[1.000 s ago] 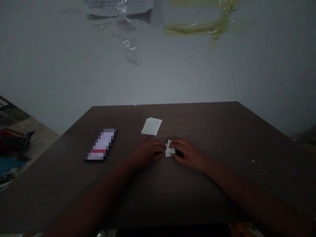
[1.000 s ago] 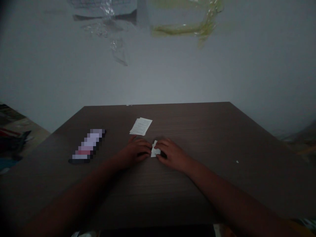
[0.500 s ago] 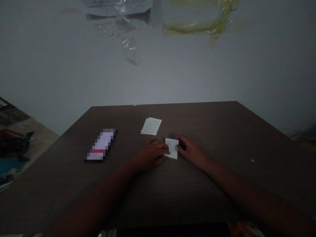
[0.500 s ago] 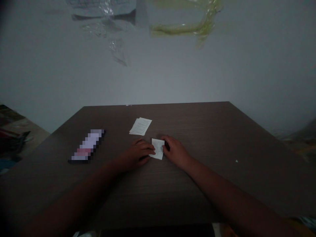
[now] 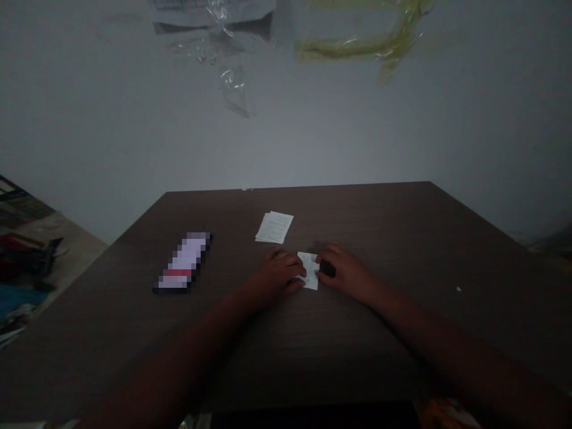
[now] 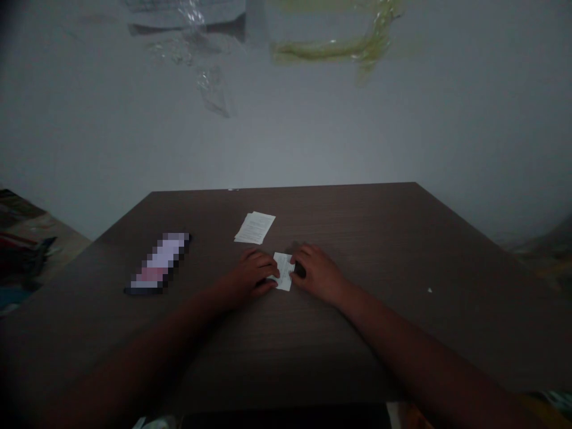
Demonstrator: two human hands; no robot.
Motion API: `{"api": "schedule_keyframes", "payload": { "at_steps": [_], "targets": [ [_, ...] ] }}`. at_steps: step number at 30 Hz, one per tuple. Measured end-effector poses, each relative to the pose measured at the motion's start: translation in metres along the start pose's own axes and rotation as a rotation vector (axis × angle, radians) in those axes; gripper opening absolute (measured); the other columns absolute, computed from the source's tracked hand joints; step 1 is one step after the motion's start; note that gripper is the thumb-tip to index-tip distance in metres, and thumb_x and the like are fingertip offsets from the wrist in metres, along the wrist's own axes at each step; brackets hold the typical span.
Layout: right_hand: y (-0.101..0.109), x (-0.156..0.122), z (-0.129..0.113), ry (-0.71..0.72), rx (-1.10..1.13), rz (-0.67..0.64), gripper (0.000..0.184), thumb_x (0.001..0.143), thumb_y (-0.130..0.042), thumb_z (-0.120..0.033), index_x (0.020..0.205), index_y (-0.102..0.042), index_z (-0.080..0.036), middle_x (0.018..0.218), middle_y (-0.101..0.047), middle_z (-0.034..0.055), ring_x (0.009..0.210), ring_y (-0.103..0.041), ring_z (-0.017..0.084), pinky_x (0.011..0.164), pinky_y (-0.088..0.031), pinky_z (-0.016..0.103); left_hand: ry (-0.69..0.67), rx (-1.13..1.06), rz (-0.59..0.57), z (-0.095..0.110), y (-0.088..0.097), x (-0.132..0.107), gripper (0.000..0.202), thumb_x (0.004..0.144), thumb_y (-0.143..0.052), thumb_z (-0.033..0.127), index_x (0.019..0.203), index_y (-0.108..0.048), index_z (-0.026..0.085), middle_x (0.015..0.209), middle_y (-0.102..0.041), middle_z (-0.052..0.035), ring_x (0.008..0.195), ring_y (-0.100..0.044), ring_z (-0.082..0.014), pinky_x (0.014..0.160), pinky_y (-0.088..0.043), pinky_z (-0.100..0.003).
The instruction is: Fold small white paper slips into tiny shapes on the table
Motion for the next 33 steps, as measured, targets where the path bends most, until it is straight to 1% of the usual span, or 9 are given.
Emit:
{"api": "schedule_keyframes", "payload": {
  "at_steps": [4, 7, 9, 13, 16, 21, 25, 29, 33],
  "targets": [
    [0.001, -0.001, -0.009, -0.028, -0.026, -0.066, 0.024, 0.100, -0.097, -0.022, 0.119, -0.083, -0.024, 0.130, -0.082, 0.0143, 0.131, -0.077, 0.039, 0.114, -0.065, 0.055, 0.017, 0.040, 0.001, -0.002, -0.004, 0.001, 0.034, 0.115, -0.077, 0.019, 0.145, -0.088, 0.028, 0.149, -0.088, -0.0091, 0.148, -0.080, -0.0354, 0.150, -0.040, -0.065],
    [-0.001, -0.002, -0.015, -0.037, -0.045, -0.135, 0.028, 0.097, -0.100, -0.024, 0.119, -0.082, -0.024, 0.131, -0.082, 0.0145, 0.132, -0.075, 0.039, 0.115, -0.064, 0.056, 0.021, 0.068, -0.019, -0.002, -0.007, 0.001, 0.036, 0.117, -0.078, 0.024, 0.150, -0.087, 0.031, 0.150, -0.088, -0.0090, 0.149, -0.080, -0.0350, 0.150, -0.041, -0.067],
    [-0.002, -0.003, -0.019, -0.023, -0.049, -0.158, 0.029, 0.096, -0.100, -0.024, 0.119, -0.082, -0.024, 0.132, -0.082, 0.0141, 0.132, -0.075, 0.039, 0.116, -0.062, 0.057, 0.036, 0.080, -0.028, -0.004, -0.008, 0.002, 0.035, 0.118, -0.078, 0.028, 0.152, -0.087, 0.032, 0.151, -0.087, -0.0088, 0.150, -0.079, -0.0350, 0.149, -0.042, -0.068],
    [-0.002, -0.005, -0.023, 0.008, -0.047, -0.145, 0.032, 0.094, -0.099, -0.025, 0.121, -0.082, -0.025, 0.133, -0.082, 0.0131, 0.129, -0.075, 0.038, 0.116, -0.061, 0.055, 0.053, 0.089, -0.021, -0.007, -0.010, 0.003, 0.032, 0.120, -0.080, 0.033, 0.151, -0.088, 0.035, 0.151, -0.087, -0.0085, 0.151, -0.078, -0.0348, 0.147, -0.044, -0.065],
    [-0.003, -0.005, -0.021, 0.018, -0.032, -0.117, 0.030, 0.093, -0.097, -0.023, 0.119, -0.081, -0.027, 0.128, -0.082, 0.0105, 0.124, -0.075, 0.036, 0.112, -0.062, 0.053, 0.047, 0.080, -0.016, -0.008, -0.013, 0.003, 0.031, 0.120, -0.080, 0.032, 0.150, -0.087, 0.033, 0.150, -0.087, -0.0090, 0.150, -0.077, -0.0343, 0.146, -0.043, -0.065],
    [-0.005, -0.001, -0.004, -0.069, 0.009, -0.044, 0.024, 0.094, -0.091, -0.016, 0.110, -0.077, -0.027, 0.121, -0.081, 0.0085, 0.121, -0.076, 0.033, 0.107, -0.062, 0.049, 0.056, 0.095, -0.009, -0.007, -0.013, 0.005, 0.028, 0.123, -0.075, 0.027, 0.146, -0.089, 0.032, 0.147, -0.088, -0.0077, 0.147, -0.078, -0.0326, 0.147, -0.040, -0.062],
    [-0.004, 0.005, 0.013, -0.148, -0.005, 0.036, 0.026, 0.092, -0.091, -0.013, 0.102, -0.072, -0.028, 0.113, -0.079, 0.0065, 0.114, -0.076, 0.032, 0.106, -0.062, 0.048, 0.059, 0.081, -0.012, -0.005, -0.013, 0.005, 0.028, 0.122, -0.076, 0.026, 0.146, -0.090, 0.029, 0.147, -0.088, -0.0093, 0.147, -0.078, -0.0345, 0.148, -0.039, -0.065],
    [0.003, 0.011, 0.030, -0.236, -0.034, 0.119, 0.026, 0.092, -0.090, -0.013, 0.094, -0.069, -0.028, 0.106, -0.077, 0.0056, 0.107, -0.075, 0.030, 0.099, -0.061, 0.045, 0.064, 0.068, -0.016, -0.004, -0.014, 0.006, 0.029, 0.122, -0.074, 0.026, 0.146, -0.090, 0.028, 0.148, -0.088, -0.0099, 0.149, -0.078, -0.0342, 0.150, -0.037, -0.065],
    [0.009, 0.015, 0.038, -0.284, -0.075, 0.166, 0.025, 0.092, -0.091, -0.015, 0.090, -0.068, -0.028, 0.102, -0.077, 0.0055, 0.101, -0.075, 0.030, 0.097, -0.061, 0.045, 0.089, 0.066, -0.052, -0.006, -0.014, 0.007, 0.031, 0.122, -0.075, 0.028, 0.149, -0.090, 0.029, 0.152, -0.087, -0.0107, 0.153, -0.077, -0.0354, 0.151, -0.035, -0.068]
  ]
}}
Point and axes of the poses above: each hand's wrist, its own x-axis towards the middle knuckle, its own y-axis out of the back of the hand, z = x × y, the point moved 10 cm from there along x, towards the middle knuckle
